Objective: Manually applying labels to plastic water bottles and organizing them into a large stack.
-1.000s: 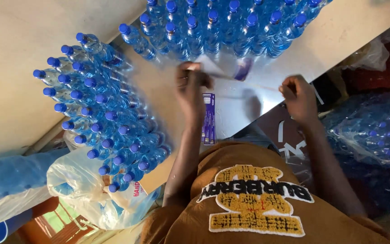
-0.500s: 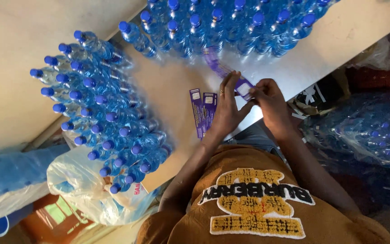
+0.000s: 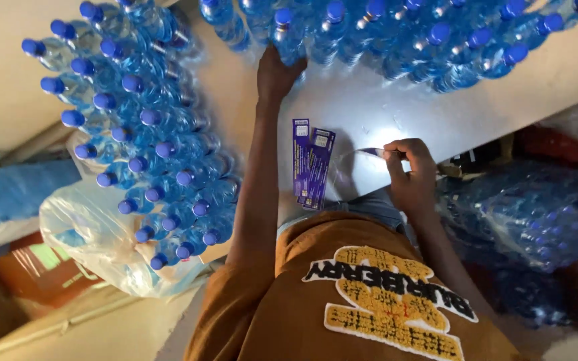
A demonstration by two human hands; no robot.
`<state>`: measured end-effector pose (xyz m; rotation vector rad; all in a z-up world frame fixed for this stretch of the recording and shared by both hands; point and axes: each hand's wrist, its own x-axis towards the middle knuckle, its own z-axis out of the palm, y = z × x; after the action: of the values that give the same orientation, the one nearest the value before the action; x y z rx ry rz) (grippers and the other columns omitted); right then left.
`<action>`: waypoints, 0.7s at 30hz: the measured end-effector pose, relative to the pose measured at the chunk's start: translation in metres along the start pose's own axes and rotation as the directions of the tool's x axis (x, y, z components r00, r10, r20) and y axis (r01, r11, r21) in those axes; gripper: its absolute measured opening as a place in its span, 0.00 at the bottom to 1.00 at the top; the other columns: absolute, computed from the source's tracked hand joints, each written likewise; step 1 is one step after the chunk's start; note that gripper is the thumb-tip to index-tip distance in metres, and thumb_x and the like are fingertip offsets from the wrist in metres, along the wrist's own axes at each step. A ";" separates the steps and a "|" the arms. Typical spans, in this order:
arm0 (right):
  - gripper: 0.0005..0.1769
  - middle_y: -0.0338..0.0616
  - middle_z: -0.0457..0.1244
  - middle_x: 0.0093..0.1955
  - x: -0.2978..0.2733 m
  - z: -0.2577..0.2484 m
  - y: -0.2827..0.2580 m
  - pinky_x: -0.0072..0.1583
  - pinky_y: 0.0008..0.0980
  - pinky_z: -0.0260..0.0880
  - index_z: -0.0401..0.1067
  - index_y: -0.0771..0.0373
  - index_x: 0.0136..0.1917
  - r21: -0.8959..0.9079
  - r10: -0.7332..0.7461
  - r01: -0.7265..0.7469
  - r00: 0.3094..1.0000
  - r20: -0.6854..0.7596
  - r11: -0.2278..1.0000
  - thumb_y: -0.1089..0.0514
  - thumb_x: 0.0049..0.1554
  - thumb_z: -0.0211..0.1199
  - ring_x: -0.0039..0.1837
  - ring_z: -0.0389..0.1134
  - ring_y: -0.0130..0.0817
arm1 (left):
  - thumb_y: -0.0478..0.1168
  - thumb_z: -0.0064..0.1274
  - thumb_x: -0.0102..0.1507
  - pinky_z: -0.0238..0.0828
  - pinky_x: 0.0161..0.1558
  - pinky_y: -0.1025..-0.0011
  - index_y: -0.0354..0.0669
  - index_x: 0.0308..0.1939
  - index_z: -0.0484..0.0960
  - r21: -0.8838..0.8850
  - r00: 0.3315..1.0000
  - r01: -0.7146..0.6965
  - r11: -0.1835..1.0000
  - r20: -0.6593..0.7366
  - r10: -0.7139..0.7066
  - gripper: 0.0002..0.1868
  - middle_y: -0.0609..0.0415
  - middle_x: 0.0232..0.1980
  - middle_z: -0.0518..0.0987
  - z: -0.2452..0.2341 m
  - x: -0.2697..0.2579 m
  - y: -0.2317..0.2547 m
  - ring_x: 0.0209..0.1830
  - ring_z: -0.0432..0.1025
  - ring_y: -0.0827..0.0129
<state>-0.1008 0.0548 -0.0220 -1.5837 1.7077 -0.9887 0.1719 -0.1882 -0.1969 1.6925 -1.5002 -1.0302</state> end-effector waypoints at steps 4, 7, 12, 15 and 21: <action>0.17 0.34 0.64 0.44 0.016 0.037 0.027 0.41 0.26 0.56 0.75 0.56 0.60 0.145 0.195 -0.213 0.973 0.127 0.966 0.42 0.70 0.67 0.38 0.55 0.21 | 0.62 0.69 0.58 0.81 0.49 0.49 0.42 0.68 0.79 0.068 0.972 0.228 0.971 -0.064 -0.224 0.41 0.43 0.60 0.86 -0.031 -0.063 -0.021 0.56 0.82 0.44; 0.23 0.40 0.63 0.52 0.033 0.079 0.036 0.52 0.29 0.66 0.73 0.59 0.58 0.395 0.261 -0.363 0.921 0.288 0.844 0.39 0.65 0.72 0.53 0.64 0.28 | 0.65 0.66 0.58 0.77 0.46 0.48 0.42 0.62 0.78 0.038 0.899 0.422 0.906 -0.143 -0.413 0.39 0.44 0.55 0.78 -0.026 -0.103 -0.070 0.53 0.78 0.45; 0.10 0.32 0.60 0.46 0.052 0.159 0.035 0.51 0.27 0.60 0.75 0.58 0.59 0.489 0.342 -0.455 0.888 0.306 0.744 0.57 0.67 0.72 0.48 0.61 0.19 | 0.76 0.74 0.52 0.70 0.48 0.59 0.46 0.47 0.81 0.150 0.729 0.073 0.986 -0.682 0.050 0.42 0.45 0.40 0.76 0.048 -0.142 -0.183 0.45 0.75 0.48; 0.11 0.34 0.61 0.49 0.056 0.191 0.051 0.60 0.31 0.68 0.73 0.57 0.59 0.646 0.351 -0.512 0.859 0.372 0.566 0.55 0.69 0.73 0.54 0.65 0.23 | 0.41 0.74 0.61 0.66 0.76 0.35 0.31 0.78 0.70 -0.152 0.909 0.128 0.980 -0.376 -0.177 0.45 0.24 0.66 0.75 -0.001 -0.192 -0.069 0.72 0.69 0.19; 0.10 0.34 0.61 0.53 0.056 0.203 0.072 0.66 0.37 0.71 0.71 0.56 0.61 0.633 0.317 -0.510 0.860 0.400 0.582 0.53 0.73 0.69 0.61 0.69 0.26 | 0.47 0.66 0.71 0.69 0.70 0.47 0.39 0.63 0.84 -0.617 0.842 0.325 0.716 -0.156 -0.517 0.21 0.34 0.60 0.85 -0.004 -0.241 0.006 0.68 0.77 0.48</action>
<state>0.0225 -0.0250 -0.1892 -0.6828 1.1828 -0.9862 0.1636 0.0499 -0.1566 1.6710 -0.4957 -1.2127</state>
